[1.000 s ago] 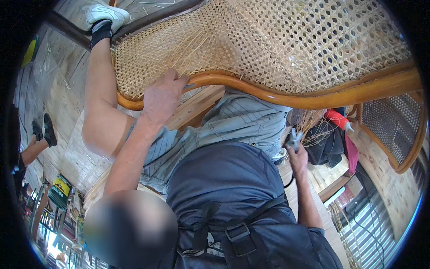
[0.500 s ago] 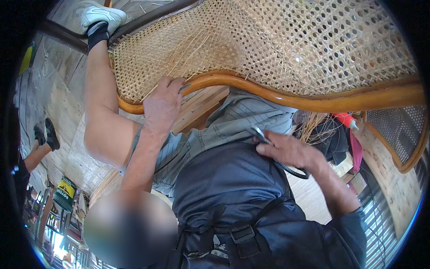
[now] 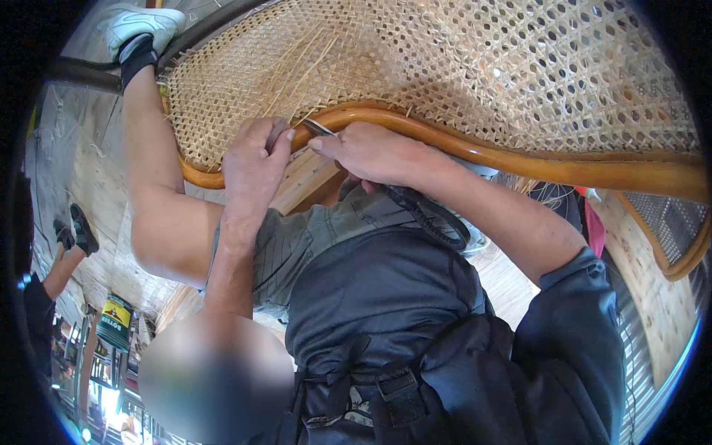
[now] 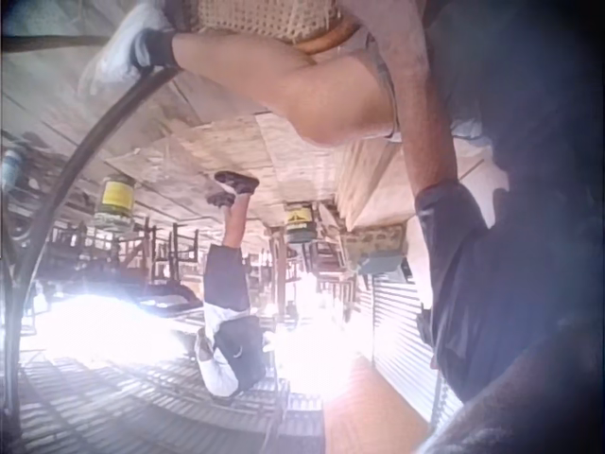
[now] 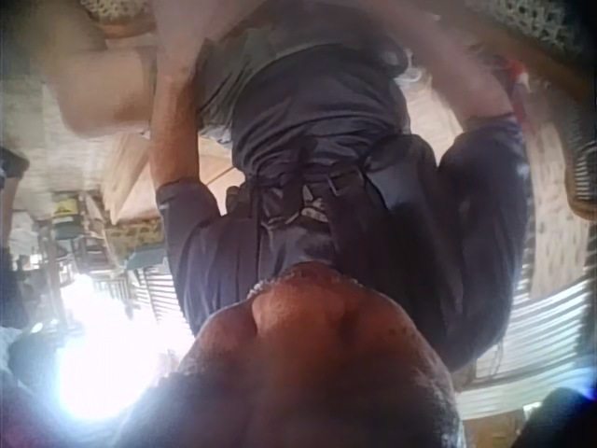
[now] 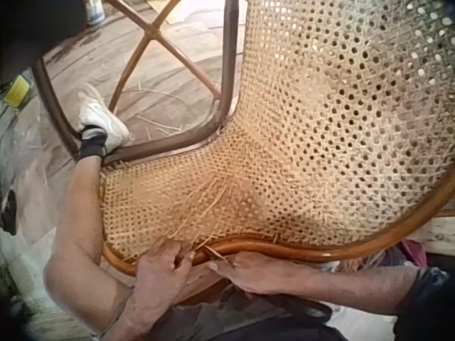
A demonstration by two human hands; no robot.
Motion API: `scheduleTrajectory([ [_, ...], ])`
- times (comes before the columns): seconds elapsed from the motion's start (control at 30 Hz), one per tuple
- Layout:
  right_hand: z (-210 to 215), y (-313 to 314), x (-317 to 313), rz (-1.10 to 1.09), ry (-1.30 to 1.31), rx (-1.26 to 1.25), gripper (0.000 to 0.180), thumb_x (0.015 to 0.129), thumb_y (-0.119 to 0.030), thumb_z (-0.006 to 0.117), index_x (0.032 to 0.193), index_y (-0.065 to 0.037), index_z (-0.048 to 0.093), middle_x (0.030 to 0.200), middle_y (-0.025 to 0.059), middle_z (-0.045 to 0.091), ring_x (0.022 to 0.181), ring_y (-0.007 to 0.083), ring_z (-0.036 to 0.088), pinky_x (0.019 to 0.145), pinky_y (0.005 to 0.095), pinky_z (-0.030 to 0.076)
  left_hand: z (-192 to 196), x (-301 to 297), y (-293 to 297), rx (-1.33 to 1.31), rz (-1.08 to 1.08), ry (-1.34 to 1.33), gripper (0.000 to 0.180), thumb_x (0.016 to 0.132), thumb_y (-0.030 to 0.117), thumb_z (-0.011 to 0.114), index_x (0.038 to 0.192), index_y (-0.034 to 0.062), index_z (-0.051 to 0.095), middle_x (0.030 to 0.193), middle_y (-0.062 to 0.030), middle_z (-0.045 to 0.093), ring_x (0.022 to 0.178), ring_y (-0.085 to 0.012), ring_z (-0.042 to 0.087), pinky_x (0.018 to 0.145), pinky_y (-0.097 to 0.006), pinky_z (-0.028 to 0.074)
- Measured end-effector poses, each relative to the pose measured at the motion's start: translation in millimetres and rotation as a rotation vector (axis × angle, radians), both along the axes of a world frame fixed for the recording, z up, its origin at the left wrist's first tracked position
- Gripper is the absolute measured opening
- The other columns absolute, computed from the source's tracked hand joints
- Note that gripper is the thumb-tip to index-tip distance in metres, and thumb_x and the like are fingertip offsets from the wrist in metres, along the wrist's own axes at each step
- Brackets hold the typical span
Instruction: Repairing a rattan chair by weaving new rattan strips into the seat and trimming them with a utility knife and snips.
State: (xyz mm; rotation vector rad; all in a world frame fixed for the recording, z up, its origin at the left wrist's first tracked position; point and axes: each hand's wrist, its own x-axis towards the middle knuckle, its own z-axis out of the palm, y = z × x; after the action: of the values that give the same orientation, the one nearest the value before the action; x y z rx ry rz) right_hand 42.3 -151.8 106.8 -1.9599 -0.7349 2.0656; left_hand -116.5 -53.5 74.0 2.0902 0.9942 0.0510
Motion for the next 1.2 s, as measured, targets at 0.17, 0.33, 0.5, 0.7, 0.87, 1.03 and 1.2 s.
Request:
scheduleTrajectory([
  [0.17, -2.7, 6.6, 5.8, 0.030, 0.055, -0.004, 0.059, 0.092, -0.053, 0.038, 0.069, 0.000, 0.050, 0.057, 0.0043, 0.049, 0.043, 0.0124, 0.048, 0.041, 0.0276, 0.040, 1.5, 1.1, -0.4, -0.073, 0.026, -0.047, 0.013, 0.079, 0.012, 0.066, 0.089, 0.0032, 0.064, 0.082, -0.0100, 0.061, 0.070, -0.0240, 0.062, 0.064, -0.032, 0.049],
  [0.33, 5.7, -3.2, 6.9, -0.112, 0.080, -0.082, 0.056, 0.093, -0.052, 0.038, 0.075, 0.000, 0.051, 0.059, 0.0031, 0.049, 0.044, 0.0119, 0.047, 0.042, 0.0266, 0.040, -0.6, 3.8, 0.1, -0.054, 0.028, -0.060, 0.012, 0.080, 0.012, 0.066, 0.088, 0.0021, 0.065, 0.078, -0.0088, 0.060, 0.067, -0.0181, 0.060, 0.063, -0.029, 0.047],
  [0.5, 72.5, -72.8, 28.9, 0.054, -0.190, 0.099, 0.045, 0.093, -0.043, 0.043, 0.101, 0.000, 0.054, 0.082, 0.0120, 0.056, 0.080, 0.0195, 0.056, 0.071, 0.0328, 0.043, 8.0, -12.2, -2.0, -0.218, 0.231, -0.112, 0.018, 0.088, 0.020, 0.059, 0.084, 0.0022, 0.061, 0.068, -0.0097, 0.054, 0.060, -0.0168, 0.053, 0.058, -0.032, 0.045],
  [0.7, 52.5, -246.1, 22.9, -0.566, -0.662, 0.127, 0.042, 0.094, -0.042, 0.043, 0.101, -0.002, 0.053, 0.085, 0.0055, 0.055, 0.083, 0.0148, 0.052, 0.076, 0.0292, 0.042, 26.1, 2.2, -18.8, -0.392, 0.427, -0.241, 0.027, 0.094, 0.025, 0.050, 0.087, 0.0000, 0.056, 0.058, -0.0090, 0.048, 0.055, -0.0166, 0.046, 0.056, -0.032, 0.042],
  [0.87, -39.8, -367.3, 6.6, 0.081, -0.542, 0.168, 0.035, 0.092, -0.024, 0.048, 0.116, 0.000, 0.051, 0.101, 0.0153, 0.061, 0.100, 0.0287, 0.056, 0.087, 0.0354, 0.042, 36.8, -1.5, -62.8, -0.599, 0.332, -0.289, 0.033, 0.097, 0.029, 0.043, 0.088, 0.0016, 0.058, 0.070, -0.0011, 0.054, 0.056, -0.0061, 0.045, 0.052, -0.022, 0.039],
  [1.03, 37.7, -262.7, 10.1, -0.394, -0.877, 0.267, 0.019, 0.091, -0.008, 0.049, 0.105, 0.001, 0.058, 0.093, 0.0155, 0.062, 0.086, 0.0246, 0.061, 0.078, 0.0323, 0.048, 57.9, -3.4, -88.7, -0.622, 0.021, -0.462, 0.043, 0.098, 0.030, 0.034, 0.092, -0.0029, 0.062, 0.099, -0.0095, 0.060, 0.082, -0.0159, 0.057, 0.077, -0.029, 0.045],
  [1.2, 69.2, -126.1, -11.3, -0.182, -0.397, 0.598, 0.029, 0.091, -0.020, 0.050, 0.112, 0.000, 0.053, 0.105, 0.0163, 0.059, 0.095, 0.0281, 0.059, 0.086, 0.0335, 0.045, 49.1, 20.4, -90.6, -0.305, -0.152, -0.643, 0.044, 0.099, 0.030, 0.031, 0.106, -0.0024, 0.060, 0.116, -0.0124, 0.057, 0.106, -0.0235, 0.052, 0.092, -0.033, 0.041],
])
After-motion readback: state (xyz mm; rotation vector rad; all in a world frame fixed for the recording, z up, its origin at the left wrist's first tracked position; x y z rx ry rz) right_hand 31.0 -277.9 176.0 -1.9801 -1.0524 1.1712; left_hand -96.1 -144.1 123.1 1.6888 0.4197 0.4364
